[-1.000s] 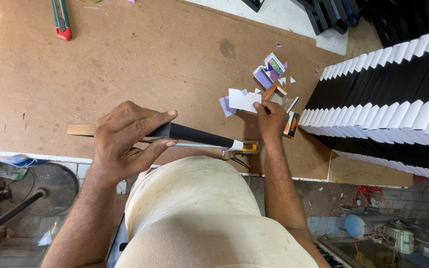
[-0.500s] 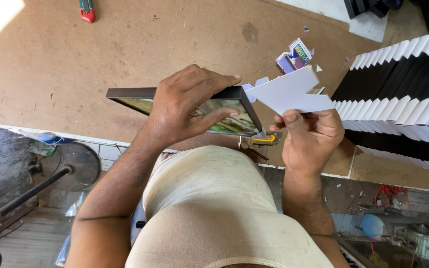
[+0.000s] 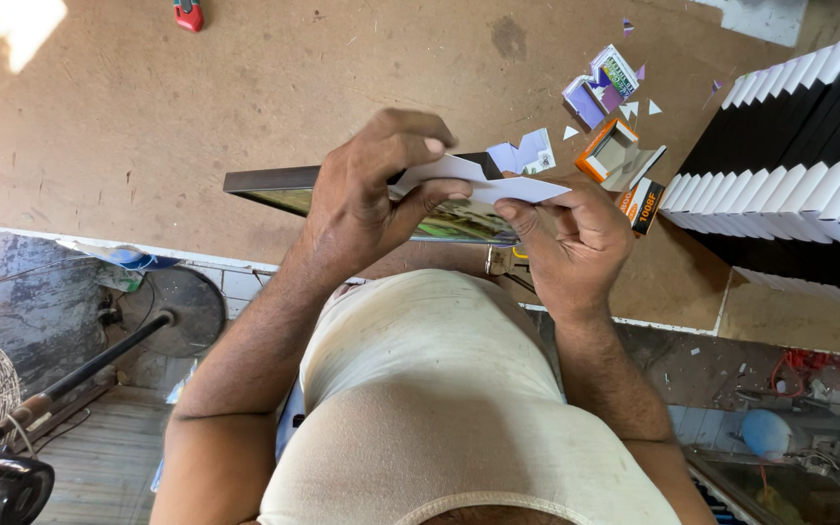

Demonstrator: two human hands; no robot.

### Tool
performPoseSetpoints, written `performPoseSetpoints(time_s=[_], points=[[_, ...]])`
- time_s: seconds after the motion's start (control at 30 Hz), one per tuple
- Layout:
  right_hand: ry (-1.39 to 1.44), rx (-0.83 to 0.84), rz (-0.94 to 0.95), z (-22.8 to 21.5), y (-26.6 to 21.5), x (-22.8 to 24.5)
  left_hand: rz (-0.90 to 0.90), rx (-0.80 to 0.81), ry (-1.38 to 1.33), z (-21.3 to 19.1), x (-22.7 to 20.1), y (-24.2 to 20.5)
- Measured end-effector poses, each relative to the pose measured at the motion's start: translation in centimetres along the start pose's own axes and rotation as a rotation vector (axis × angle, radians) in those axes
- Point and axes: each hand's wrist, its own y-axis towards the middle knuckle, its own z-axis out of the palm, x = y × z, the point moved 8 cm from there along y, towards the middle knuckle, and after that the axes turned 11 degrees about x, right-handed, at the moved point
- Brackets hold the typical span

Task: The person assembles picture frames by placing printed images into black frames and securing them with white paper corners. They use a stapler to attach the corners and stack completed frames on the table.

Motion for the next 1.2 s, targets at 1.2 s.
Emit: performPoseSetpoints(time_s=[1.2], points=[[-0.736, -0.096, 0.191, -5.1, -4.9, -7.3, -0.173, 0.331, 0.117, 2.0, 0.2, 0.4]])
